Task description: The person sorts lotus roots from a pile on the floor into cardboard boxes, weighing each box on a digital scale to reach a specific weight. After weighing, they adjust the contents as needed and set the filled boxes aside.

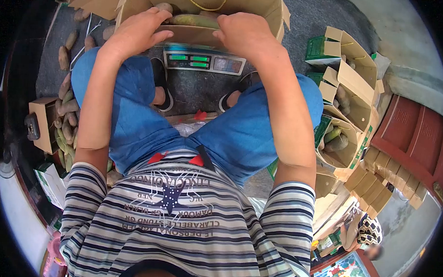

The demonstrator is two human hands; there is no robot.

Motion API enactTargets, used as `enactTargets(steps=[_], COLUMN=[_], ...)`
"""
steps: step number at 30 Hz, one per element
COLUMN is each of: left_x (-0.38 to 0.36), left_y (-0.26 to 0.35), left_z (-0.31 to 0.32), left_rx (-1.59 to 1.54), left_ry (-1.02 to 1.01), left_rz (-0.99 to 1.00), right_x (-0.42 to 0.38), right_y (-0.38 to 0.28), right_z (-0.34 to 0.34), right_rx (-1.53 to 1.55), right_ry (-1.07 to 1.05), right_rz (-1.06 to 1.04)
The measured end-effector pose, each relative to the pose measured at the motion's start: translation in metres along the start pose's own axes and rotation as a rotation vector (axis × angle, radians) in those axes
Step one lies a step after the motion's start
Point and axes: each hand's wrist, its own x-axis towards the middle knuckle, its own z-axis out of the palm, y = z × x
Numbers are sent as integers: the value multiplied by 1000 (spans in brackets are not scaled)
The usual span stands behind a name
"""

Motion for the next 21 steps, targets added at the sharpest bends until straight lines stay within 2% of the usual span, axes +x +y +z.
enactTargets(steps=[7, 21], left_x=[-2, -2], left_y=[-4, -3], left_z=[3, 2], left_rx=[-11, 1], left_ry=[69, 44], left_rz=[70, 40], right_x=[1, 0], right_y=[5, 3], right_z=[5, 5], right_rx=[-21, -51], right_ry=[-4, -26], right_rz=[-28, -14])
